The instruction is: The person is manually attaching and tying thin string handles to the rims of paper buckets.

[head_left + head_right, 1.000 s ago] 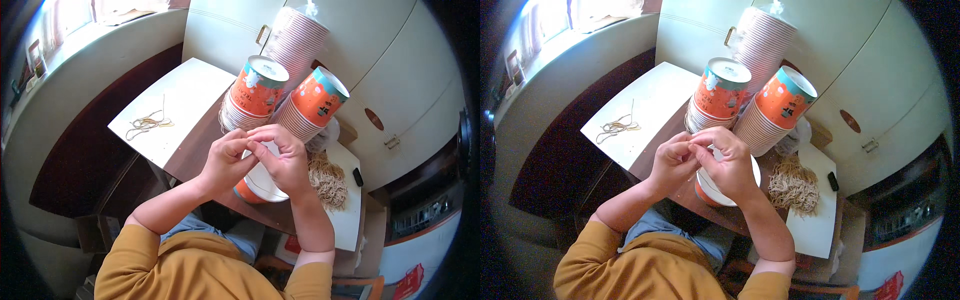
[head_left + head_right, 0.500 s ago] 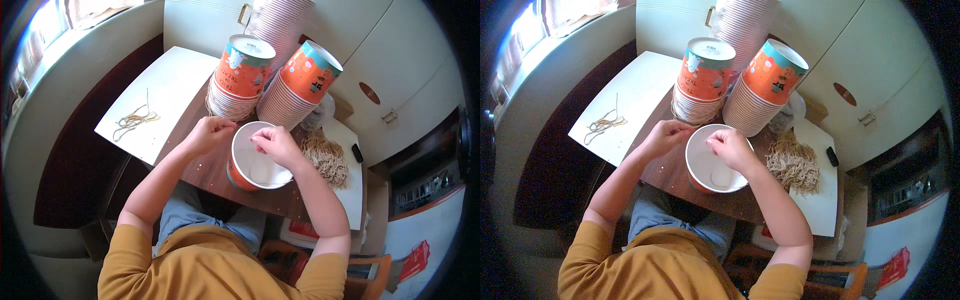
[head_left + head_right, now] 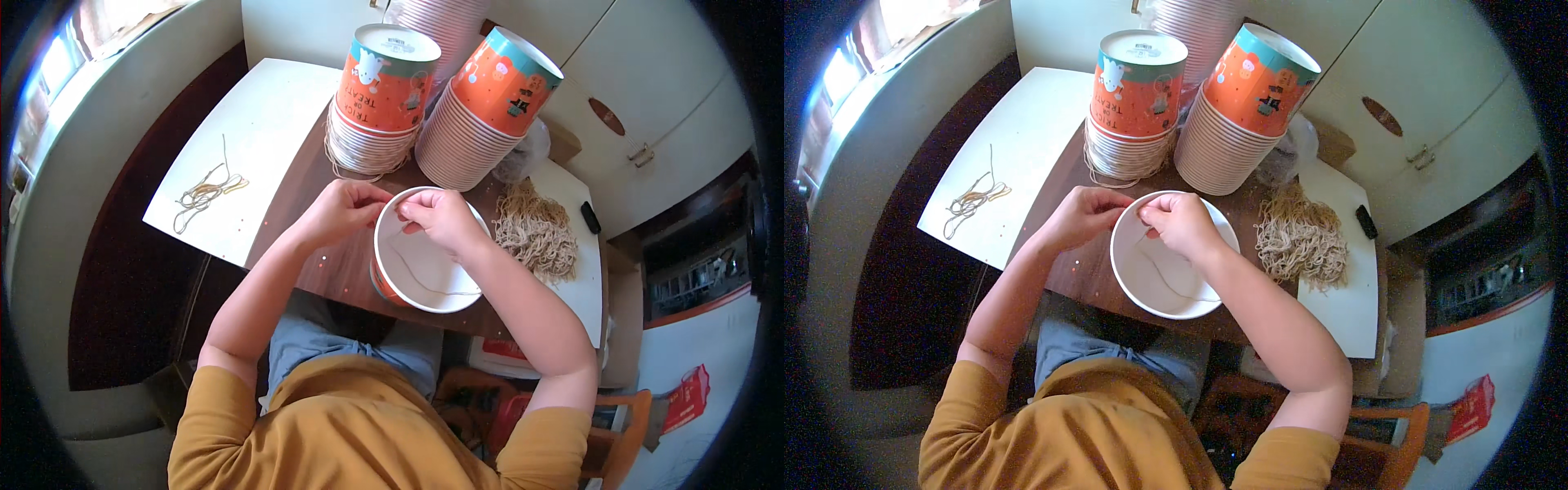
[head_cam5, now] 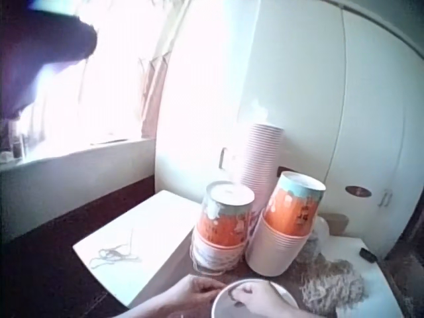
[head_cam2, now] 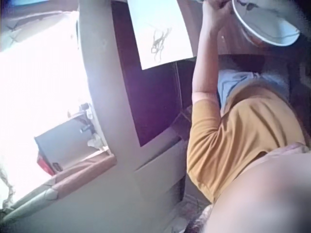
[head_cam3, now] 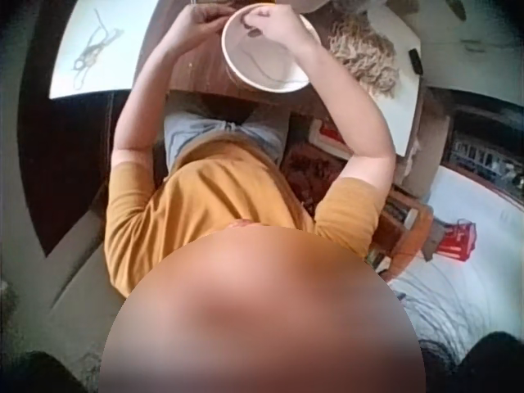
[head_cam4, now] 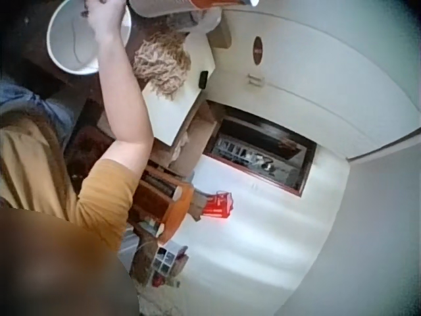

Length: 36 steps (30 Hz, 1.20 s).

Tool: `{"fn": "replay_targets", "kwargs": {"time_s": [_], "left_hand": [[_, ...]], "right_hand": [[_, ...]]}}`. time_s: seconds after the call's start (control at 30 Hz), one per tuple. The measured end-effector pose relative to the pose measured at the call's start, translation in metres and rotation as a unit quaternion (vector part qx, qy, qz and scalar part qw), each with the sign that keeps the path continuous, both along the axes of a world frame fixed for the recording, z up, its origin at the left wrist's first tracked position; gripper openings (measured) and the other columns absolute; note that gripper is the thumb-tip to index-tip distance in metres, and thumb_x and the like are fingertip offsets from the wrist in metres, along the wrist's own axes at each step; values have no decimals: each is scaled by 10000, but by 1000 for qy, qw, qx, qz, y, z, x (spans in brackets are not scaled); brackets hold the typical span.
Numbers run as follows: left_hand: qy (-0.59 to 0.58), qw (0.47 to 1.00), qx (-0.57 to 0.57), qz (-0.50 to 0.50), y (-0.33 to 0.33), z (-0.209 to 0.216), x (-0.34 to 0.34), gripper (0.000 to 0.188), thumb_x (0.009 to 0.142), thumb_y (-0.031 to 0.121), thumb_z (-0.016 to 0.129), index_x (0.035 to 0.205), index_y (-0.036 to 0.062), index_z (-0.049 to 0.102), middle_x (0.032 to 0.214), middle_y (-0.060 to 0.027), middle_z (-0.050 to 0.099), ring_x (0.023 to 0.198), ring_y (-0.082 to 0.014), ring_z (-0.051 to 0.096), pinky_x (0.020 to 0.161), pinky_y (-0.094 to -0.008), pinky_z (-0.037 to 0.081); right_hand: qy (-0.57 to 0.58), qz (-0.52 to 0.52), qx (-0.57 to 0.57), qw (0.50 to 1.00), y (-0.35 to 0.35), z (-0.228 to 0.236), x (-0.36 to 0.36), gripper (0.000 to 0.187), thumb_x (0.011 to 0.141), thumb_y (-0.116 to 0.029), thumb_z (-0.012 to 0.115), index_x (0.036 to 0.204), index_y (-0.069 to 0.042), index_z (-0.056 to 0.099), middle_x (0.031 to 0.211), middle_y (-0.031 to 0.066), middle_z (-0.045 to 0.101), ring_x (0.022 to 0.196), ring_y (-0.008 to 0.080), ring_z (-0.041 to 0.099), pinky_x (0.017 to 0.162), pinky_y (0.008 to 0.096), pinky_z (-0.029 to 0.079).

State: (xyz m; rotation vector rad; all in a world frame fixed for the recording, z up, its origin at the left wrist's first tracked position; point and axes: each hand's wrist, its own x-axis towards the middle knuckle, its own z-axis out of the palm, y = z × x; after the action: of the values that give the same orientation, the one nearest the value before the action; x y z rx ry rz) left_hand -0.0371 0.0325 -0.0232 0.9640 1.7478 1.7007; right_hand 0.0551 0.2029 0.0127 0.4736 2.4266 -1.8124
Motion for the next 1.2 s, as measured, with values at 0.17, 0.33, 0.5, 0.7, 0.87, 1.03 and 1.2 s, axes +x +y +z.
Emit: {"fn": "replay_targets", "kwargs": {"time_s": [0.17,0.33,0.5,0.7,0.87,1.03,1.2], "left_hand": [[41,997,-53,33,-13,8,19,212,866,51,606,1048,-37,673,823,-81,687,749,-86,612,696,-256,515],[80,993,-77,36,-15,16,26,201,873,46,609,1041,-44,671,853,-85,693,769,-94,622,704,-258,521],[112,990,-68,43,-12,12,18,200,851,49,617,1024,-32,678,858,-122,705,776,-123,650,719,-284,525],[125,989,-70,20,-10,15,13,206,847,58,620,1029,-19,679,867,-137,704,793,-150,669,727,-298,528],[157,985,-71,1,-13,18,12,200,853,55,611,1027,-14,681,853,-133,702,771,-146,667,716,-290,527],[122,988,-92,6,-19,26,23,191,853,49,608,1016,-22,679,820,-134,696,748,-135,664,700,-283,525],[126,984,-105,73,-35,28,48,186,830,44,641,1001,-9,690,859,-134,698,751,-130,645,681,-286,516]], "right_hand": [[-10,2,-28,1000,-9,6,18,146,901,-114,617,928,11,688,855,55,673,741,127,615,698,260,506],[0,-10,19,1000,-9,3,24,162,867,-141,652,847,14,694,750,48,665,662,116,606,616,260,506],[18,-33,9,999,-11,2,20,154,862,-131,648,823,11,693,733,48,664,646,114,600,606,261,500],[16,-36,21,999,-11,-2,15,152,852,-129,650,794,4,694,721,50,668,624,112,601,587,262,501],[5,-35,14,999,-16,-1,12,161,857,-135,644,789,2,695,726,55,672,625,110,606,588,262,506],[-21,-29,-16,999,-17,3,15,174,866,-142,638,784,1,692,734,51,671,638,107,605,592,262,508],[-50,36,-42,997,-22,16,24,153,904,-132,606,916,0,682,850,54,681,729,115,603,706,256,495]]}}
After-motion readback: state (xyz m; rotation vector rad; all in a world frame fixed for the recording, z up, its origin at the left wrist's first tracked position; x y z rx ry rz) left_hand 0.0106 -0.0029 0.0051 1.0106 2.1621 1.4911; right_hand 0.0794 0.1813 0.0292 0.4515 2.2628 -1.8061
